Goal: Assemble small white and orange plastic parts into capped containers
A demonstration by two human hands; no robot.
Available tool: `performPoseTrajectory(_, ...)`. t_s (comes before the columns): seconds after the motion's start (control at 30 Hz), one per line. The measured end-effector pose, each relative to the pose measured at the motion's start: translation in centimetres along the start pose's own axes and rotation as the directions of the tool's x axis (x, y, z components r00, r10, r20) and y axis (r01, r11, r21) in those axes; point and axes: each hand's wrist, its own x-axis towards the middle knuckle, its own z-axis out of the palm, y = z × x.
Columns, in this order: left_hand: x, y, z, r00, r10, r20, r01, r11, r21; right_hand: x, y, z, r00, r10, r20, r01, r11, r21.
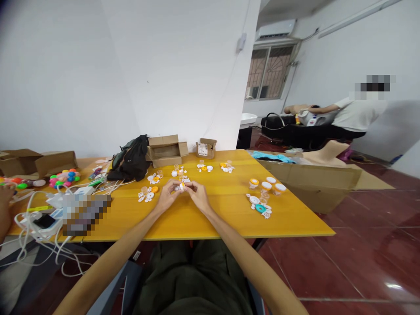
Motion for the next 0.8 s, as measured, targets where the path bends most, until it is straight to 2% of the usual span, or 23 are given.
performPoseTrajectory(0.23, -0.29, 0.16, -0.11, 0.985, 0.173, 0.013, -0.172, 0.969, 0.180, 0.15, 0.43, -0.12, 1.000, 0.024, 0.002, -0.024, 1.000, -0.019)
performPoseTrajectory(0.37, -0.42, 0.23, -0.11, 0.973, 0.227, 0.050, -0.232, 0.940, 0.252, 0.22, 0.58, -0.14, 0.998, 0.054, 0.011, -0.054, 0.998, 0.011)
performPoseTrajectory(0.57, -0.58, 0.34, -0.02, 0.967, 0.241, 0.087, -0.256, 0.921, 0.292, 0.14, 0.17, -0.15, 0.996, 0.089, 0.018, -0.090, 0.993, 0.080)
performPoseTrajectory(0.8, -0.64, 0.61, 0.05, 0.973, 0.213, 0.083, -0.227, 0.944, 0.239, 0.10, -0.34, -0.22, 0.995, 0.088, 0.053, -0.090, 0.995, 0.039)
